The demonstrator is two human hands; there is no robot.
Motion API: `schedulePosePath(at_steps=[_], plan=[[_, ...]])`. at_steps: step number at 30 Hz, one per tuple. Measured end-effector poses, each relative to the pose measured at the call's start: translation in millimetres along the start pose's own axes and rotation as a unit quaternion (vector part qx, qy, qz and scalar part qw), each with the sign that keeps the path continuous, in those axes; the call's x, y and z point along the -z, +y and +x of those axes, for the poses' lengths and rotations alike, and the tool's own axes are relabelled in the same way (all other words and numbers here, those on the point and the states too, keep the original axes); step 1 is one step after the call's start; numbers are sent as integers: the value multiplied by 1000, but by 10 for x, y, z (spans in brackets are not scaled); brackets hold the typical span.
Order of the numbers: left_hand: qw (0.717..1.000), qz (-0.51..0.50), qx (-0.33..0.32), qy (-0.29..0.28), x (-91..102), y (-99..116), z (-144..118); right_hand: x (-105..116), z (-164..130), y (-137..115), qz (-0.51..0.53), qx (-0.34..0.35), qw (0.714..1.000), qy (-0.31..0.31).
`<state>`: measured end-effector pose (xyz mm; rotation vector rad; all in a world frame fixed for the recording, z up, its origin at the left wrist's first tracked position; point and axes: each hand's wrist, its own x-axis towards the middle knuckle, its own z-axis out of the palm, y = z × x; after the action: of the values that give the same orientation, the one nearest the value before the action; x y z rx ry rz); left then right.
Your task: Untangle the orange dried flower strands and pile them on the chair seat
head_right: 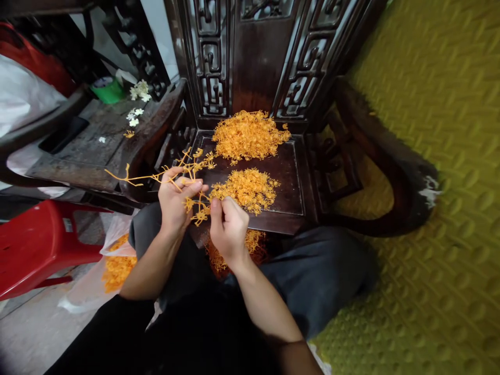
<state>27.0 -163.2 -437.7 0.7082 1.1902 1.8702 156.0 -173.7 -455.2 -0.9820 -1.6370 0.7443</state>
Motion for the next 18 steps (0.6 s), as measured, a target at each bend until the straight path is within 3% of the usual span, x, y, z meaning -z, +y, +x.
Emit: schedulePosePath(at_steps=[3,10,15,18], plan=[[1000,-3,-13,18,-42,-8,9,-1,-127,3,20,14,1000,8],[1000,2,-21,14,-137,-166,3,57,-217,70,42,-49,998,0],[993,-14,-89,76,-36,-145,495,242,-330,228,34,-120,992,36],[997,-21,-68,40,-43,-29,837,384,-300,487,129,-180,975,20]])
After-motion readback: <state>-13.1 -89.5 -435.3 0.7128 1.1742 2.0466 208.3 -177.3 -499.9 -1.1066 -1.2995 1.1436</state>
